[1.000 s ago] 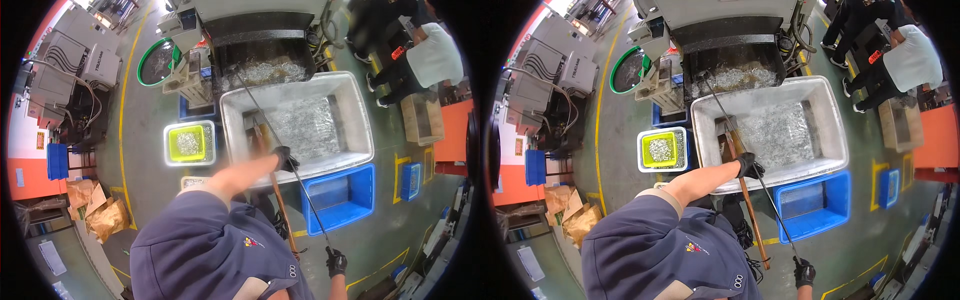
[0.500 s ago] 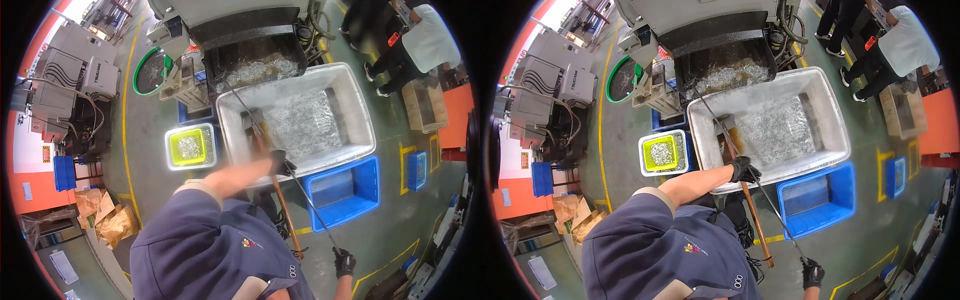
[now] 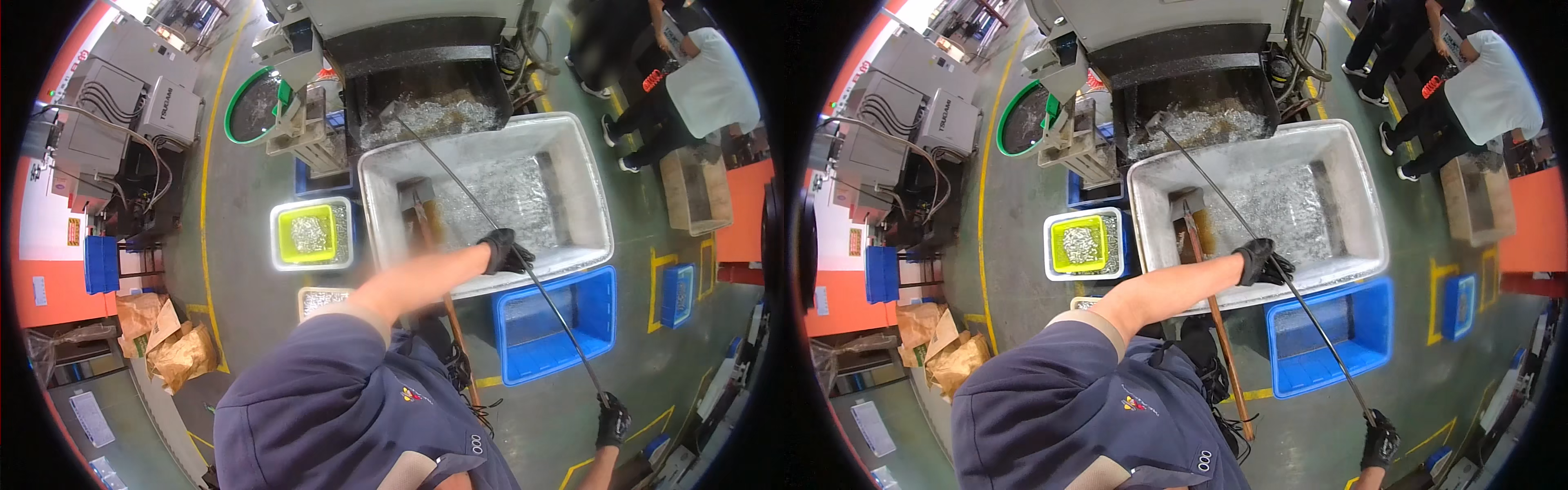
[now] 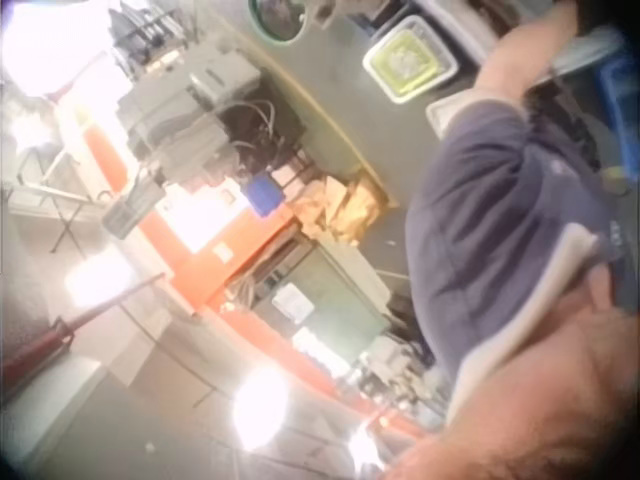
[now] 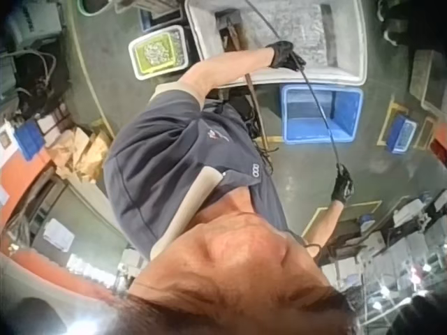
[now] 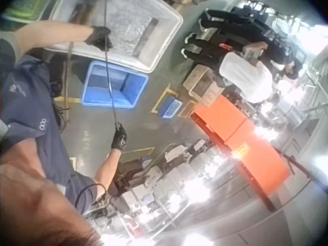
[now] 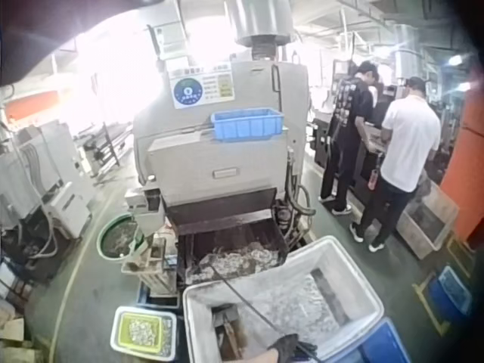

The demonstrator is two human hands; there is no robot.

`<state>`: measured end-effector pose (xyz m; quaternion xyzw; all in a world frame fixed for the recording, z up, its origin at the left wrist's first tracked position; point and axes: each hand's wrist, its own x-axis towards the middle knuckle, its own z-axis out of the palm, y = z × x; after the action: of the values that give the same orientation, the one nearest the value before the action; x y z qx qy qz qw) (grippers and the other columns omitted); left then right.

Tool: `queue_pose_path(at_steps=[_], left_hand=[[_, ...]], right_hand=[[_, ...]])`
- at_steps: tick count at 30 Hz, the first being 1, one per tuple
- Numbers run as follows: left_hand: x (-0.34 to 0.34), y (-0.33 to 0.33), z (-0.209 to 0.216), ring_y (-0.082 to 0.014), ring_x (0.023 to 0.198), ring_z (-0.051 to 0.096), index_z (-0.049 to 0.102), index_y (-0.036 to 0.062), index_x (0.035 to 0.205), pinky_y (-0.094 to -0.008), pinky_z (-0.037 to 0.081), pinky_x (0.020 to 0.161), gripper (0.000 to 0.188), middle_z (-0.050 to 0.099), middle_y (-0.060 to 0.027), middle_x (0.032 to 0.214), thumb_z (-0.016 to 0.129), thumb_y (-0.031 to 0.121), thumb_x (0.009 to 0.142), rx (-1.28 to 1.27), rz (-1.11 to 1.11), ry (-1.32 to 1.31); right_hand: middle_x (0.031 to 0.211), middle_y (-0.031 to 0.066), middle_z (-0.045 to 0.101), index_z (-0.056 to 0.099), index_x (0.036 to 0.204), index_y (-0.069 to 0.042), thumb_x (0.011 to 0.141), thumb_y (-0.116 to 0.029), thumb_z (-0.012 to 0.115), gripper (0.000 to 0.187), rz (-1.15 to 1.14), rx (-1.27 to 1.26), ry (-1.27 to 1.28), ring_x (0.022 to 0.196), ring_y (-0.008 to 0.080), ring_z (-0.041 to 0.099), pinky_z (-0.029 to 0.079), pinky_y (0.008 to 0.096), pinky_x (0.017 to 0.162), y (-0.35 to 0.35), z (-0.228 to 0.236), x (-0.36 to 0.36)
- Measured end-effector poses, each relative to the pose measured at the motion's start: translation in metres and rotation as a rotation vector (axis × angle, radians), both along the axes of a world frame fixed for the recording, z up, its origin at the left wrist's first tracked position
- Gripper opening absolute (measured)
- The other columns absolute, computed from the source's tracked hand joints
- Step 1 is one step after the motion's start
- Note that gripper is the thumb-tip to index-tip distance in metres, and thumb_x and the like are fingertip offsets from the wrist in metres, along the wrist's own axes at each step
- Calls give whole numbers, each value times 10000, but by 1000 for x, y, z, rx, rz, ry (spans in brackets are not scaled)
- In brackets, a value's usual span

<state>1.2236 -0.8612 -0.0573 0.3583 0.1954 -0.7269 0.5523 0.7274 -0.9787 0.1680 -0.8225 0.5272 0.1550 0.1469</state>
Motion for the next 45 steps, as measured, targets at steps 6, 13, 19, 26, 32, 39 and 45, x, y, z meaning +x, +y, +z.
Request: queue_pose_path(at_steps=[6, 13, 19, 26, 32, 39, 45], left_hand=[[53, 20, -63, -428, 850, 670, 614, -94, 952, -540, 550, 784, 652, 673, -271, 903, 263, 455, 989, 209, 18, -92], [-4, 12, -24, -344, 660, 683, 542, -87, 1028, -476, 575, 592, 583, 677, -242, 818, 308, 446, 991, 254, -165, -156], [29, 15, -71, -445, 791, 663, 571, -112, 975, -581, 530, 773, 569, 659, -271, 867, 278, 376, 987, 266, -125, -156], [-54, 36, -90, -469, 759, 639, 608, -122, 946, -574, 518, 773, 694, 648, -301, 822, 264, 478, 999, 286, -176, -104], [-17, 17, -87, -364, 703, 670, 581, -82, 977, -622, 521, 646, 531, 647, -261, 891, 363, 401, 1006, 328, -8, -28], [-14, 19, -78, -392, 607, 654, 562, -67, 903, -551, 553, 604, 557, 658, -257, 768, 281, 401, 1016, 241, -225, -186], [-114, 51, -34, -389, 632, 660, 599, -62, 883, -534, 566, 615, 497, 645, -229, 709, 332, 339, 1007, 144, -319, -366]], right_hand=[[563, 17, 581, 734, 1003, -118, 858, -346, 662, 280, -406, 329, -100, 461, 113, 525, 393, 298, 430, 79, -55, 51], [634, 27, 631, 754, 951, -187, 898, -261, 560, 215, -491, 341, -37, 507, 115, 575, 456, 297, 492, 153, -89, -13], [903, 77, 709, 713, 1063, -195, 863, -164, 560, 254, -196, 298, -144, 707, 216, 672, 524, 352, 658, 206, -117, 29], [608, 50, 619, 734, 1032, -189, 920, -292, 548, 241, -384, 326, -86, 516, 136, 595, 470, 314, 513, 239, -105, -35], [879, 148, 689, 704, 1072, -176, 910, -282, 485, 293, -243, 253, -117, 767, 307, 664, 498, 426, 697, 242, -136, 40], [968, 139, 677, 669, 1111, -194, 933, -269, 484, 267, -30, 286, -173, 911, 367, 638, 500, 474, 747, 234, -135, 107], [932, 141, 688, 710, 1052, -185, 929, -265, 505, 252, -556, 553, 57, 853, 328, 658, 507, 444, 727, 264, -103, 34]])
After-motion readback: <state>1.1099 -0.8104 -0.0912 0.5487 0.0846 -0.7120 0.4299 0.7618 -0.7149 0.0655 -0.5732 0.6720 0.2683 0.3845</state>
